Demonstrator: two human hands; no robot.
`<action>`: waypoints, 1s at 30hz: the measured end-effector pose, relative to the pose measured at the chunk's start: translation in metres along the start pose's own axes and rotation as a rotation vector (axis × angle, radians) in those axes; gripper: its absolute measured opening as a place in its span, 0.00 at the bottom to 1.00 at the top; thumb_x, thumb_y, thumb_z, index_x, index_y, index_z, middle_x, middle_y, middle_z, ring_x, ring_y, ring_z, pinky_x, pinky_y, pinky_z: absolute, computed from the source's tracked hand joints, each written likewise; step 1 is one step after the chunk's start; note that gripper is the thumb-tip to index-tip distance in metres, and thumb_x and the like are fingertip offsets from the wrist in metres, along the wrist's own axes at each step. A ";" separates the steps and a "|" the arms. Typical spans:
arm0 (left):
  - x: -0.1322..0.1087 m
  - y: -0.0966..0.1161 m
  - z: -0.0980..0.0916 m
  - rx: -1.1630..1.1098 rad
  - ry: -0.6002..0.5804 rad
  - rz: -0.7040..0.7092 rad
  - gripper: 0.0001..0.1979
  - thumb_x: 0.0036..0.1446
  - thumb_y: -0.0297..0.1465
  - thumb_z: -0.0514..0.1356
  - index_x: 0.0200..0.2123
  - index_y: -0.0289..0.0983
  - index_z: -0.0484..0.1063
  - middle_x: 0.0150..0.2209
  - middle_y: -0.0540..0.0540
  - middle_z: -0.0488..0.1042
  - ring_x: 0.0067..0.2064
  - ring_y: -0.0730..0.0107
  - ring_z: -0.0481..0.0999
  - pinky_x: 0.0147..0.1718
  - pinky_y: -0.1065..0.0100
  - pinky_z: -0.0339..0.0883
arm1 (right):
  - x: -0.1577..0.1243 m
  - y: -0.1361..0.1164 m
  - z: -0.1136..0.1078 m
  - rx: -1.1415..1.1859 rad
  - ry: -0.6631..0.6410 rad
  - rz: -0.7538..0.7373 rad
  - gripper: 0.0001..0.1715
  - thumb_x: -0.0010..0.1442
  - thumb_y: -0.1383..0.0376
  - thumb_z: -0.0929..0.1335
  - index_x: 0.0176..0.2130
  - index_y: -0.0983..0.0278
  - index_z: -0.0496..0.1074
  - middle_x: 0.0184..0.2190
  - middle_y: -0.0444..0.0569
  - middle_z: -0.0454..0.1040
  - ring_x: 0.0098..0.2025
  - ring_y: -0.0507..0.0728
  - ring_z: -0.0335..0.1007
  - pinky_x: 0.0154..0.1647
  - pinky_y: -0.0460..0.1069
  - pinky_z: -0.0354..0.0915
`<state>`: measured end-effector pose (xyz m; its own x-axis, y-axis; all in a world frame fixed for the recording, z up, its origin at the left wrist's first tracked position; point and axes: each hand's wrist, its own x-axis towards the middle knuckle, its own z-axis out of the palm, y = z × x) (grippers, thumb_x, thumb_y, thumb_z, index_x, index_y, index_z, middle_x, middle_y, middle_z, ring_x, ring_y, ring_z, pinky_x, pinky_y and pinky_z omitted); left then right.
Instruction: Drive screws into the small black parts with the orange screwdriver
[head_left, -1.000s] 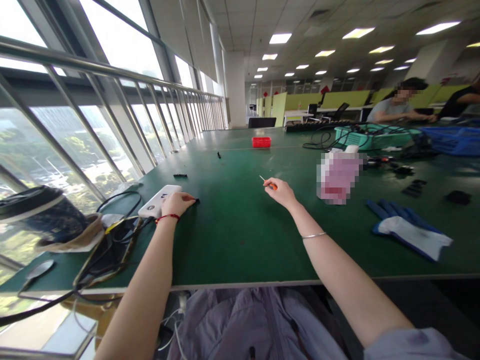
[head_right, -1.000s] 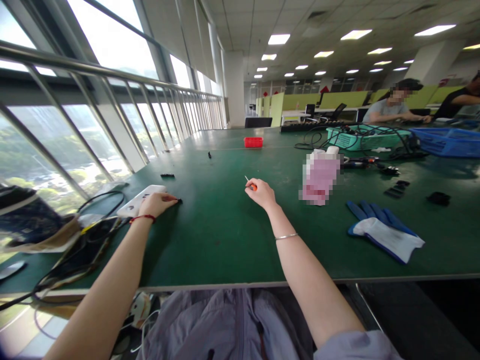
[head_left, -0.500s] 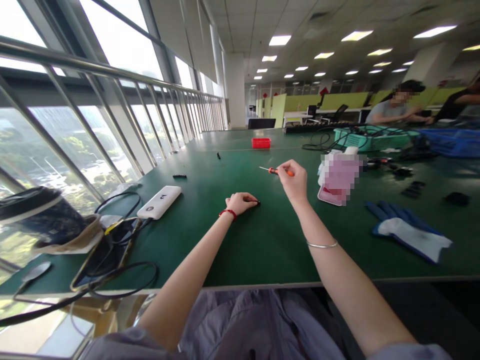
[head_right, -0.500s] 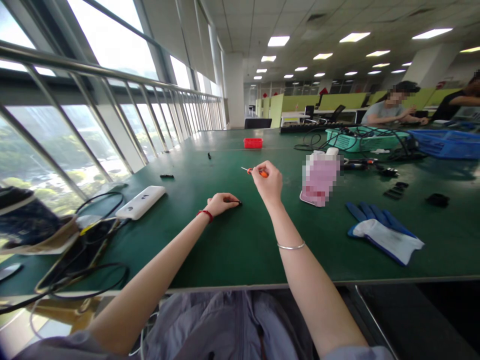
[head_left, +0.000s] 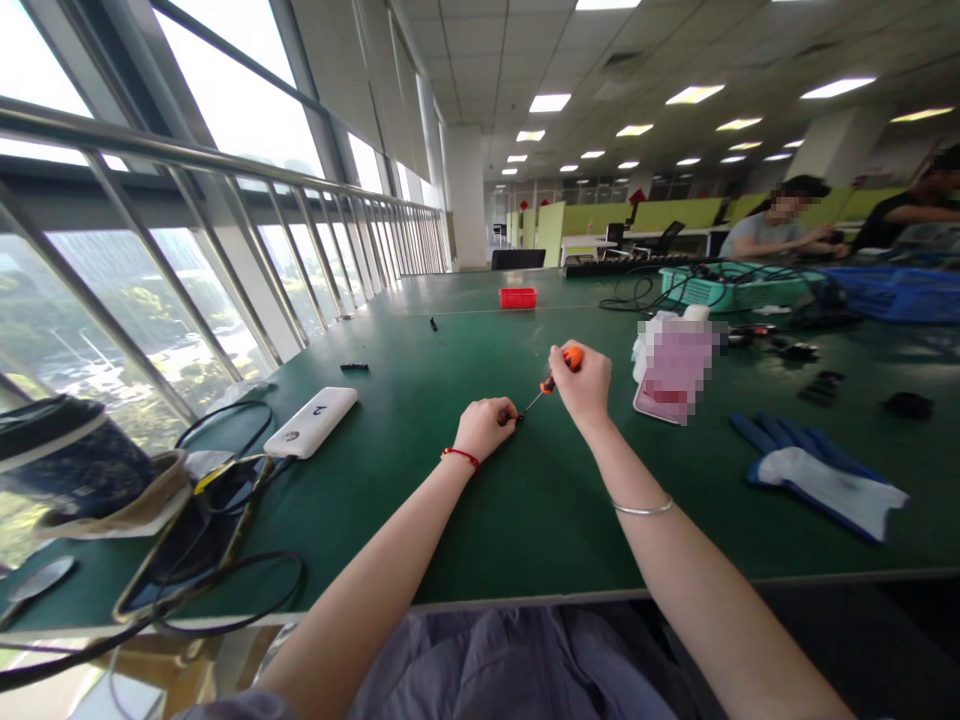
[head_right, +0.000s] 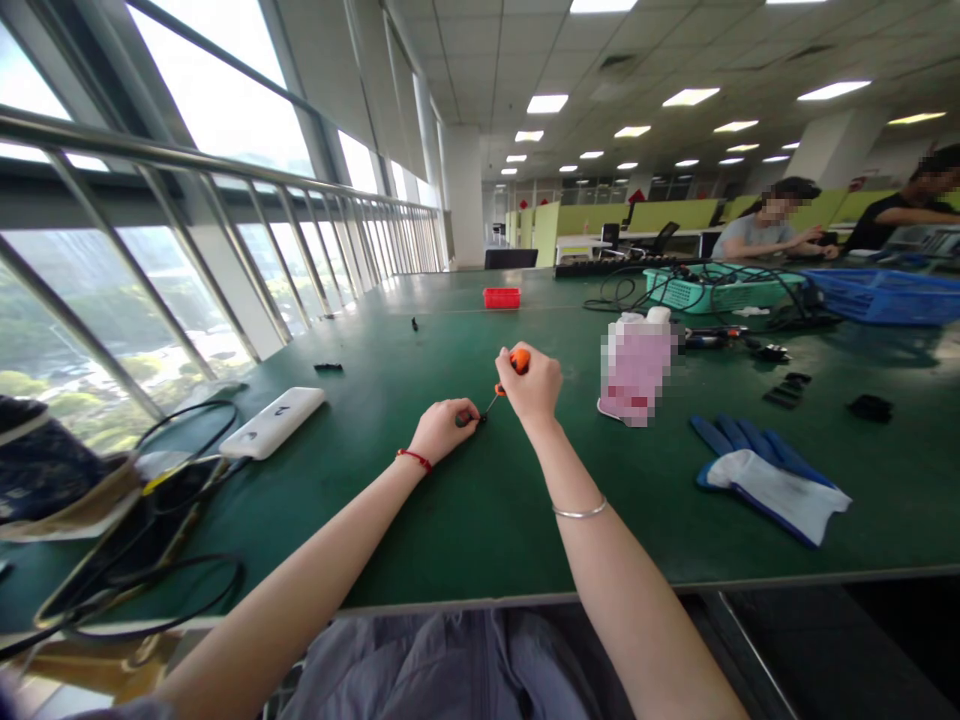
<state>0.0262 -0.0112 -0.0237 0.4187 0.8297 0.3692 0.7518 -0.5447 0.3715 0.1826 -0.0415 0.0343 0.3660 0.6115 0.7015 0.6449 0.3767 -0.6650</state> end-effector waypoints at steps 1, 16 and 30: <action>0.000 0.001 -0.001 0.049 0.003 0.029 0.08 0.50 0.28 0.57 0.33 0.40 0.75 0.32 0.48 0.76 0.35 0.66 0.74 0.39 0.66 0.66 | 0.000 0.000 0.000 -0.010 -0.003 0.000 0.19 0.55 0.57 0.61 0.17 0.61 0.58 0.16 0.43 0.63 0.22 0.52 0.60 0.27 0.46 0.58; 0.008 -0.016 0.003 -0.115 -0.016 -0.003 0.10 0.49 0.27 0.59 0.35 0.39 0.77 0.37 0.49 0.77 0.41 0.65 0.73 0.44 0.65 0.66 | -0.003 0.007 0.008 -0.087 -0.021 -0.005 0.18 0.55 0.55 0.61 0.19 0.61 0.60 0.16 0.42 0.61 0.22 0.52 0.57 0.26 0.46 0.53; 0.008 -0.025 0.003 -0.138 0.016 -0.064 0.09 0.50 0.35 0.61 0.32 0.39 0.78 0.36 0.47 0.76 0.40 0.65 0.73 0.43 0.64 0.67 | 0.000 0.009 0.007 -0.112 -0.068 0.038 0.21 0.56 0.52 0.61 0.19 0.61 0.60 0.17 0.43 0.62 0.23 0.52 0.59 0.25 0.46 0.51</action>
<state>0.0124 0.0091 -0.0330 0.3636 0.8616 0.3543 0.6988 -0.5037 0.5079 0.1836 -0.0330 0.0262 0.3473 0.6712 0.6548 0.7038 0.2749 -0.6551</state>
